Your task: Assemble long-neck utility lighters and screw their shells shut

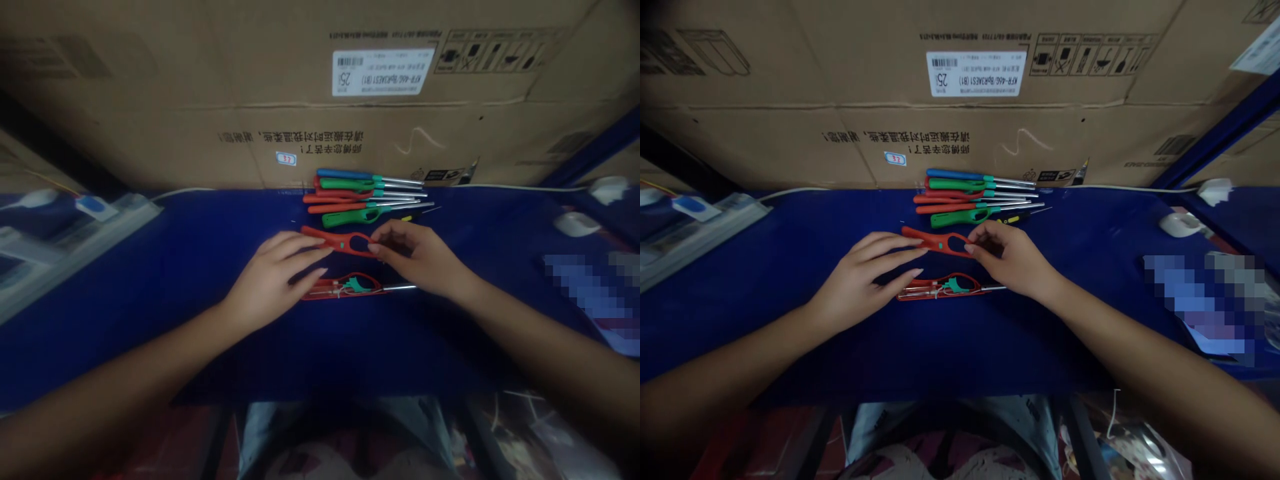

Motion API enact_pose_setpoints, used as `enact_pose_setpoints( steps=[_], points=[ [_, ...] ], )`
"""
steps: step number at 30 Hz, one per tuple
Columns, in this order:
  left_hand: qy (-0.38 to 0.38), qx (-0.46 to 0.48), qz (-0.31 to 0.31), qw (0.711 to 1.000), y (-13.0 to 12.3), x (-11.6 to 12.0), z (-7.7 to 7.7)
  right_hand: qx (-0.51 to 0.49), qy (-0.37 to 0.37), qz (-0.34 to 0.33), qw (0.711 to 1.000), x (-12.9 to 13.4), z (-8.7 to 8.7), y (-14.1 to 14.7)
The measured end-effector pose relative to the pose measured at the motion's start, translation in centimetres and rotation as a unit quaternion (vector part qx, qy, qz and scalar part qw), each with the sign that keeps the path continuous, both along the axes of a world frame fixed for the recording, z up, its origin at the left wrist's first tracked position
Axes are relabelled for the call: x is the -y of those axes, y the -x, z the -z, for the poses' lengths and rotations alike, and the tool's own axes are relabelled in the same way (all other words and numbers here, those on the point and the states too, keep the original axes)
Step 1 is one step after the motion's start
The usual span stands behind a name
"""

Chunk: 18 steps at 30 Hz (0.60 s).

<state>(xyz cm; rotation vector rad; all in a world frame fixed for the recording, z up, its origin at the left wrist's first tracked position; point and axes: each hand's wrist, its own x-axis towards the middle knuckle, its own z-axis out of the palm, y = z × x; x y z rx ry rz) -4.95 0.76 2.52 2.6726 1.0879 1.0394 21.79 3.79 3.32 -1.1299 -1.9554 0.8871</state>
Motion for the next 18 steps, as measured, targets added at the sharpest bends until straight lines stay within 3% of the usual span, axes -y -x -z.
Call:
enact_pose_setpoints(
  steps=[4,10,14,18],
  points=[
    [-0.022,-0.023,-0.017,0.999,0.5,-0.1,-0.3,-0.05,0.109,-0.003,0.993,0.7,-0.8,0.2],
    [0.001,-0.029,0.028,0.999,0.6,0.0,-0.8,-0.063,0.165,-0.034,0.984,0.9,-0.8,0.3],
    [0.042,0.002,0.047,0.998,0.4,0.3,-0.9,0.021,0.064,-0.106,0.992,1.2,-1.0,0.3],
    [0.09,-0.026,0.063,0.994,0.3,0.6,-0.9,0.114,-0.053,-0.154,0.98,1.3,-0.8,0.2]
  ],
)
